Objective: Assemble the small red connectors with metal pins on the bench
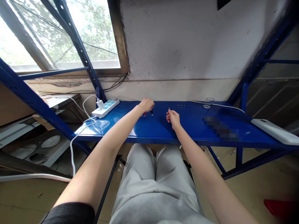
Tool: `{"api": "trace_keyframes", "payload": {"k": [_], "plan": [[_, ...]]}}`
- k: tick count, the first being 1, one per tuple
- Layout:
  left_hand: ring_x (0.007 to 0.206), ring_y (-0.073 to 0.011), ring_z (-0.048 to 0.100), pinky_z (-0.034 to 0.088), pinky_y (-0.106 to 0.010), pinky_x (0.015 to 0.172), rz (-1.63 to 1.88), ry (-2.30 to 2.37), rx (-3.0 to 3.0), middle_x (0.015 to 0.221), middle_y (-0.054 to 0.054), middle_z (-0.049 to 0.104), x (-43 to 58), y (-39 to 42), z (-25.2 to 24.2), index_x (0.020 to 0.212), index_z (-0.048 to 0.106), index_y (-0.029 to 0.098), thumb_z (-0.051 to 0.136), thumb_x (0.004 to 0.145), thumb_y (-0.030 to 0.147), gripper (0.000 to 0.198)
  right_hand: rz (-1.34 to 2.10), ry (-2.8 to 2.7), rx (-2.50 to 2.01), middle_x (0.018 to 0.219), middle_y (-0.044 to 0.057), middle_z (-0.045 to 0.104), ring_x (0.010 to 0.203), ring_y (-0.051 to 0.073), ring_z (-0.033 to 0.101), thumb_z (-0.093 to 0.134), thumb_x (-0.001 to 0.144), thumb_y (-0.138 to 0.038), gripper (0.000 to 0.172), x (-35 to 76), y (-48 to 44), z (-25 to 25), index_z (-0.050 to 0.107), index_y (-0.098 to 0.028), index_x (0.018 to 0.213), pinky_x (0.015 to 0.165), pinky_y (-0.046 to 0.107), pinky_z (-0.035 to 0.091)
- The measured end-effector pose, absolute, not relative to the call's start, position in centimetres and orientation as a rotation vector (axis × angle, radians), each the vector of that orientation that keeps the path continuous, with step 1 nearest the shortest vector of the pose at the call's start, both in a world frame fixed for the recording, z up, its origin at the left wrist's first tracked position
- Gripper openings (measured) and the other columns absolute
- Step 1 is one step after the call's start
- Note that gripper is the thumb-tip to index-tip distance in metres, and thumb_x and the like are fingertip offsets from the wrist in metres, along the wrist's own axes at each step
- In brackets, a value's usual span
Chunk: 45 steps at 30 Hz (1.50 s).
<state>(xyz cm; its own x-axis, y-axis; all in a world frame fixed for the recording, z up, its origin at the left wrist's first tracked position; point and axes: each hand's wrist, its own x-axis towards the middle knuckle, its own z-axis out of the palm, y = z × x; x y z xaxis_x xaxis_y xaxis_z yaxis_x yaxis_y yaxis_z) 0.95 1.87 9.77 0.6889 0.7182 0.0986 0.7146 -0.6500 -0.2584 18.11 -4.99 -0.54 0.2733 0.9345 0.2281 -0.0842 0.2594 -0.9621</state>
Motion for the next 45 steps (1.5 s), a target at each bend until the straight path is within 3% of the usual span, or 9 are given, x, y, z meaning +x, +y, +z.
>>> {"api": "trace_keyframes", "payload": {"k": [15, 45], "plan": [[0.091, -0.0198, 0.055, 0.031, -0.03, 0.078, 0.003, -1.192, -2.599, 0.091, -0.009, 0.067, -0.9, 2.4, 8.2, 0.078, 0.066, 0.016, 0.051, 0.066, 0.003, 0.023, 0.886, -1.039, -1.088, 0.041, -0.004, 0.047, 0.032, 0.005, 0.038, 0.055, 0.079, -0.042, 0.028, 18.0, -4.8, -0.6, 0.05, -0.018, 0.064, 0.033, 0.018, 0.028], [0.092, -0.0232, 0.056, 0.033, -0.039, 0.089, -0.059, -1.482, -2.652, 0.092, -0.009, 0.067, -1.3, 3.0, 8.4, 0.08, 0.066, 0.017, 0.06, 0.069, 0.018, 0.013, 0.876, -1.062, -1.115, 0.042, -0.004, 0.047, 0.033, 0.005, 0.038, 0.054, 0.079, -0.042, 0.028, 18.0, -4.9, -0.6, 0.049, -0.019, 0.063, 0.033, 0.018, 0.029]]}}
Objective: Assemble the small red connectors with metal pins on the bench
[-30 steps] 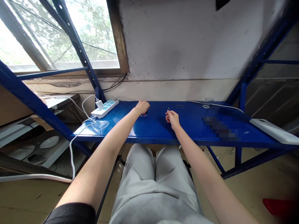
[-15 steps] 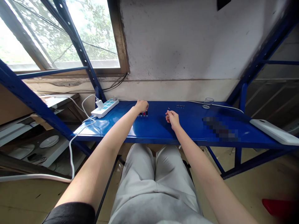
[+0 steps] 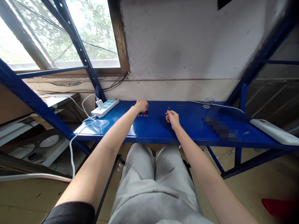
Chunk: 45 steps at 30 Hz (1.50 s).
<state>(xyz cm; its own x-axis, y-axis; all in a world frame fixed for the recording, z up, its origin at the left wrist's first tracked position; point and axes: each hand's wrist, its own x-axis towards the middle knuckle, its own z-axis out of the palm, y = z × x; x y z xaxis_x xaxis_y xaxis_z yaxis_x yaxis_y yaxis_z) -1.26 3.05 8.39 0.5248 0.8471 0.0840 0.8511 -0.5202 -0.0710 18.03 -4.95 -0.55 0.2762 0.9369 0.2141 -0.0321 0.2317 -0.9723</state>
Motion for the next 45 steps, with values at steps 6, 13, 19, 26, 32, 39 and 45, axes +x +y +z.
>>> {"api": "trace_keyframes", "payload": {"k": [6, 13, 19, 26, 32, 39, 45], "plan": [[0.094, -0.0238, 0.057, 0.036, -0.038, 0.087, -0.423, -1.488, -2.684, 0.095, -0.009, 0.066, -1.3, 2.9, 8.6, 0.087, 0.065, 0.017, 0.059, 0.072, 0.025, 0.018, 0.883, -1.06, -1.121, 0.042, -0.004, 0.047, 0.033, 0.006, 0.038, 0.054, 0.079, -0.041, 0.028, 18.0, -5.1, -0.4, 0.049, -0.019, 0.063, 0.034, 0.018, 0.029], [0.068, -0.0132, 0.061, 0.046, -0.025, 0.067, -1.888, -1.49, -2.512, 0.071, -0.006, 0.066, -0.6, -0.9, 5.4, 0.077, 0.062, 0.014, 0.046, 0.083, 0.035, 0.027, 0.868, -1.062, -1.091, 0.041, -0.004, 0.047, 0.032, 0.005, 0.037, 0.054, 0.079, -0.042, 0.028, 18.1, -4.8, -0.7, 0.05, -0.018, 0.064, 0.033, 0.018, 0.028], [0.046, -0.0078, 0.054, 0.044, -0.021, 0.05, -2.358, -1.801, -2.312, 0.058, -0.002, 0.06, -0.9, -3.7, 0.7, 0.067, 0.059, 0.015, 0.045, 0.081, 0.049, 0.039, 0.879, -1.052, -1.1, 0.041, -0.004, 0.048, 0.032, 0.005, 0.038, 0.055, 0.078, -0.043, 0.029, 18.1, -4.8, -0.7, 0.051, -0.018, 0.064, 0.033, 0.018, 0.029], [0.042, -0.0066, 0.05, 0.042, -0.02, 0.047, -2.34, -1.961, -2.259, 0.055, -0.001, 0.059, -1.3, -4.5, -0.2, 0.063, 0.057, 0.015, 0.047, 0.08, 0.045, 0.035, 0.874, -1.047, -1.119, 0.042, -0.004, 0.047, 0.033, 0.005, 0.038, 0.056, 0.079, -0.042, 0.028, 18.1, -5.0, -0.6, 0.05, -0.019, 0.063, 0.033, 0.018, 0.028], [0.042, -0.0067, 0.05, 0.042, -0.02, 0.047, -2.3, -1.988, -2.268, 0.055, -0.001, 0.059, -1.4, -4.9, -0.3, 0.064, 0.057, 0.016, 0.048, 0.08, 0.042, 0.033, 0.866, -1.055, -1.119, 0.042, -0.004, 0.047, 0.033, 0.005, 0.038, 0.056, 0.078, -0.042, 0.029, 18.2, -5.0, -0.7, 0.051, -0.019, 0.063, 0.033, 0.018, 0.029], [0.041, -0.0066, 0.051, 0.042, -0.019, 0.046, -2.253, -1.996, -2.29, 0.054, 0.0, 0.058, -1.4, -4.9, -0.3, 0.063, 0.057, 0.016, 0.047, 0.08, 0.042, 0.033, 0.857, -1.05, -1.133, 0.042, -0.004, 0.047, 0.033, 0.005, 0.038, 0.056, 0.078, -0.041, 0.028, 18.1, -5.2, -0.5, 0.051, -0.019, 0.063, 0.033, 0.018, 0.028], [0.041, -0.0069, 0.051, 0.041, -0.019, 0.045, -2.259, -2.006, -2.284, 0.053, 0.0, 0.058, -1.4, -4.8, -0.3, 0.061, 0.056, 0.016, 0.048, 0.08, 0.042, 0.033, 0.855, -1.052, -1.131, 0.042, -0.004, 0.047, 0.033, 0.006, 0.038, 0.056, 0.078, -0.042, 0.028, 18.1, -5.2, -0.5, 0.051, -0.019, 0.063, 0.033, 0.018, 0.028]]}}
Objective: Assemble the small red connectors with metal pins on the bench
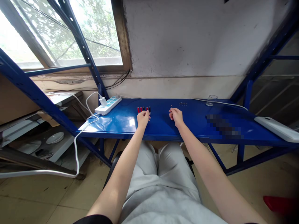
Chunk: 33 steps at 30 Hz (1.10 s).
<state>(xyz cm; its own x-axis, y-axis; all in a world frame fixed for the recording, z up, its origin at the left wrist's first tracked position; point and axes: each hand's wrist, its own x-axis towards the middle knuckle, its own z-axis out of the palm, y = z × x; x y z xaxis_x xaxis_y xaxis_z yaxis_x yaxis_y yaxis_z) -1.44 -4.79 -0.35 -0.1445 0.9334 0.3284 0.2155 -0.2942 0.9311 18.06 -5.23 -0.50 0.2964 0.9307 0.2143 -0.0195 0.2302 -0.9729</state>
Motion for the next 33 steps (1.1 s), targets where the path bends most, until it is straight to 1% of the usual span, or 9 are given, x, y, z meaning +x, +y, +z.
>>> {"api": "trace_keyframes", "payload": {"k": [14, 17, 19, 21, 23, 25, 28, 33], "plan": [[0.041, -0.007, 0.05, 0.041, -0.019, 0.045, 1.486, 1.332, 1.527, 0.053, -0.001, 0.058, -1.5, -5.0, -0.2, 0.062, 0.058, 0.016, 0.047, 0.081, 0.04, 0.032, 0.852, -1.065, -1.144, 0.043, -0.003, 0.047, 0.034, 0.006, 0.038, 0.055, 0.079, -0.041, 0.027, 18.0, -5.3, -0.4, 0.051, -0.018, 0.063, 0.034, 0.019, 0.028], [0.04, -0.007, 0.05, 0.041, -0.019, 0.045, 1.496, 1.321, 1.53, 0.053, -0.001, 0.058, -1.6, -4.9, -0.3, 0.062, 0.058, 0.016, 0.047, 0.081, 0.04, 0.033, 0.81, -1.107, -1.162, 0.045, -0.003, 0.048, 0.035, 0.006, 0.038, 0.053, 0.079, -0.041, 0.025, 18.0, -5.0, -0.7, 0.054, -0.019, 0.069, 0.036, 0.02, 0.031], [0.04, -0.0071, 0.05, 0.041, -0.019, 0.044, 1.504, 1.311, 1.529, 0.053, -0.001, 0.058, -1.6, -4.9, -0.3, 0.062, 0.058, 0.015, 0.047, 0.081, 0.04, 0.033, 0.732, -1.178, -1.18, 0.051, -0.003, 0.054, 0.04, 0.008, 0.043, 0.053, 0.078, -0.041, 0.022, 17.9, -4.8, -1.0, 0.057, -0.019, 0.081, 0.042, 0.021, 0.037], [0.039, -0.0072, 0.05, 0.041, -0.019, 0.044, 1.517, 1.305, 1.521, 0.052, -0.001, 0.058, -1.7, -4.8, -0.4, 0.062, 0.057, 0.015, 0.047, 0.08, 0.04, 0.033, 0.64, -1.29, -1.202, 0.063, 0.0, 0.061, 0.053, 0.01, 0.052, 0.054, 0.078, -0.039, 0.028, 17.7, -4.5, -1.2, 0.057, -0.019, 0.096, 0.054, 0.023, 0.043], [0.039, -0.0073, 0.05, 0.041, -0.019, 0.044, 1.54, 1.313, 1.499, 0.051, 0.0, 0.057, -1.7, -4.7, -0.4, 0.061, 0.057, 0.015, 0.047, 0.08, 0.04, 0.033, 0.547, -1.411, -1.23, 0.076, 0.003, 0.064, 0.068, 0.013, 0.057, 0.054, 0.077, -0.037, 0.032, 17.3, -4.1, -1.2, 0.056, -0.019, 0.104, 0.065, 0.026, 0.046], [0.038, -0.0073, 0.049, 0.041, -0.019, 0.044, 1.567, 1.33, 1.466, 0.049, 0.0, 0.055, -1.7, -4.6, -0.4, 0.06, 0.057, 0.015, 0.047, 0.08, 0.039, 0.033, 0.463, -1.525, -1.274, 0.083, 0.005, 0.064, 0.075, 0.015, 0.057, 0.054, 0.077, -0.035, 0.031, 16.8, -3.6, -1.0, 0.058, -0.018, 0.102, 0.07, 0.028, 0.046], [0.037, -0.0077, 0.048, 0.04, -0.02, 0.042, 1.602, 1.344, 1.419, 0.047, 0.001, 0.054, -1.8, -4.6, -0.3, 0.06, 0.057, 0.015, 0.047, 0.079, 0.04, 0.033, 0.395, -1.701, -1.416, 0.089, 0.006, 0.065, 0.079, 0.017, 0.057, 0.057, 0.074, -0.034, 0.027, 15.9, -2.7, -0.5, 0.061, -0.017, 0.096, 0.071, 0.03, 0.045], [0.038, -0.0081, 0.049, 0.04, -0.02, 0.043, 1.653, 1.323, 1.387, 0.048, 0.0, 0.054, -2.0, -4.6, -0.4, 0.06, 0.056, 0.016, 0.047, 0.079, 0.041, 0.033, 0.38, -1.87, -1.65, 0.095, 0.006, 0.066, 0.09, 0.021, 0.059, 0.065, 0.068, -0.04, 0.032, 13.8, -1.2, 0.0, 0.064, -0.019, 0.093, 0.075, 0.033, 0.044]]}}
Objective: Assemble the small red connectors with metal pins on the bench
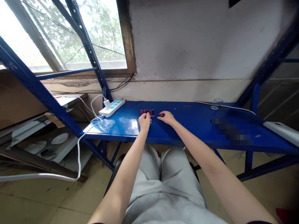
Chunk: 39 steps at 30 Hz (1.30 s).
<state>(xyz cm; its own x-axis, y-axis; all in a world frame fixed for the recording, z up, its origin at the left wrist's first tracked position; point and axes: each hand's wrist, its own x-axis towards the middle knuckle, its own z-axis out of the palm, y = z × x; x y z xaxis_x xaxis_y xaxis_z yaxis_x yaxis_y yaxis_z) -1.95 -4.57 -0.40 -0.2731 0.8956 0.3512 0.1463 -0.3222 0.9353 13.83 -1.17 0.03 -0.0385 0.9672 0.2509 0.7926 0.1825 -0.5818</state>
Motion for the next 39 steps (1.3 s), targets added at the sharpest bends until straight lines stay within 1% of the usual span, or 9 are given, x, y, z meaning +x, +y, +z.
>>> {"api": "trace_keyframes", "payload": {"k": [4, 12, 23, 25, 27, 29, 30, 35, 39], "plan": [[0.04, -0.0086, 0.05, 0.04, -0.02, 0.042, 1.675, 1.312, 1.334, 0.049, 0.0, 0.054, -2.1, -4.3, -0.6, 0.06, 0.055, 0.016, 0.048, 0.079, 0.041, 0.033, 0.406, -1.891, -1.734, 0.098, 0.005, 0.066, 0.095, 0.022, 0.058, 0.066, 0.066, -0.043, 0.036, 12.2, -0.2, 0.0, 0.064, -0.02, 0.094, 0.077, 0.034, 0.043], [0.039, -0.009, 0.049, 0.041, -0.021, 0.043, 1.678, 1.304, 1.309, 0.048, 0.001, 0.053, -2.1, -4.2, -0.7, 0.06, 0.055, 0.016, 0.047, 0.079, 0.038, 0.03, 0.374, -1.918, -1.828, 0.103, 0.004, 0.066, 0.102, 0.025, 0.054, 0.065, 0.066, -0.041, 0.032, 9.7, 0.9, 0.3, 0.065, -0.022, 0.092, 0.083, 0.037, 0.039], [0.039, -0.0081, 0.048, 0.041, -0.02, 0.043, 1.666, 1.316, 1.33, 0.048, 0.001, 0.052, -2.1, -4.1, -0.9, 0.06, 0.055, 0.016, 0.046, 0.081, 0.04, 0.033, 0.324, -1.884, -1.824, 0.094, 0.003, 0.067, 0.094, 0.023, 0.057, 0.057, 0.073, -0.035, 0.017, 9.5, 0.9, 0.2, 0.063, -0.022, 0.082, 0.076, 0.033, 0.037], [0.04, -0.0078, 0.048, 0.04, -0.02, 0.043, 1.664, 1.289, 1.376, 0.05, 0.002, 0.052, -2.0, -4.3, -0.7, 0.067, 0.057, 0.016, 0.047, 0.081, 0.043, 0.032, 0.29, -1.896, -1.79, 0.094, 0.003, 0.067, 0.091, 0.022, 0.058, 0.055, 0.075, -0.034, 0.018, 10.1, 0.2, 0.4, 0.062, -0.022, 0.086, 0.074, 0.031, 0.036], [0.041, -0.0069, 0.048, 0.04, -0.019, 0.044, 1.669, 1.228, 1.445, 0.054, 0.003, 0.054, -1.7, -4.6, -0.5, 0.086, 0.06, 0.017, 0.051, 0.078, 0.045, 0.03, 0.169, -1.977, -1.741, 0.091, 0.004, 0.067, 0.087, 0.021, 0.058, 0.052, 0.078, -0.031, 0.017, 10.9, -0.8, 0.7, 0.061, -0.021, 0.088, 0.073, 0.031, 0.034], [0.042, -0.0055, 0.048, 0.041, -0.018, 0.045, 1.659, 1.158, 1.531, 0.06, 0.004, 0.055, -1.4, -4.7, -0.5, 0.107, 0.055, 0.02, 0.057, 0.076, 0.044, 0.039, -0.03, -2.102, -1.671, 0.085, 0.006, 0.067, 0.083, 0.02, 0.058, 0.049, 0.08, -0.026, 0.015, 11.6, -2.0, 1.0, 0.061, -0.019, 0.086, 0.075, 0.032, 0.031], [0.042, -0.0048, 0.048, 0.041, -0.017, 0.046, 1.635, 1.134, 1.576, 0.063, 0.004, 0.056, -1.3, -4.7, -0.6, 0.111, 0.053, 0.021, 0.058, 0.075, 0.042, 0.042, -0.124, -2.142, -1.633, 0.084, 0.007, 0.067, 0.082, 0.02, 0.058, 0.047, 0.081, -0.024, 0.015, 11.9, -2.6, 1.0, 0.06, -0.018, 0.086, 0.075, 0.032, 0.03], [0.041, -0.0051, 0.047, 0.04, -0.019, 0.043, 1.46, 1.14, 1.686, 0.067, 0.0, 0.059, -1.3, -4.0, -1.4, 0.089, 0.063, 0.017, 0.053, 0.079, 0.039, 0.026, -0.274, -2.132, -1.528, 0.086, 0.009, 0.065, 0.08, 0.02, 0.056, 0.041, 0.084, -0.019, 0.019, 12.7, -5.4, 0.4, 0.059, -0.017, 0.087, 0.073, 0.032, 0.027], [0.04, -0.0058, 0.049, 0.041, -0.02, 0.044, 1.44, 1.074, 1.667, 0.068, -0.002, 0.062, -1.4, -3.5, -1.6, 0.089, 0.061, 0.016, 0.051, 0.081, 0.038, 0.026, -0.141, -1.978, -1.485, 0.088, 0.008, 0.064, 0.082, 0.019, 0.056, 0.038, 0.085, -0.021, 0.022, 13.0, -6.6, 0.1, 0.058, -0.018, 0.092, 0.076, 0.03, 0.028]]}}
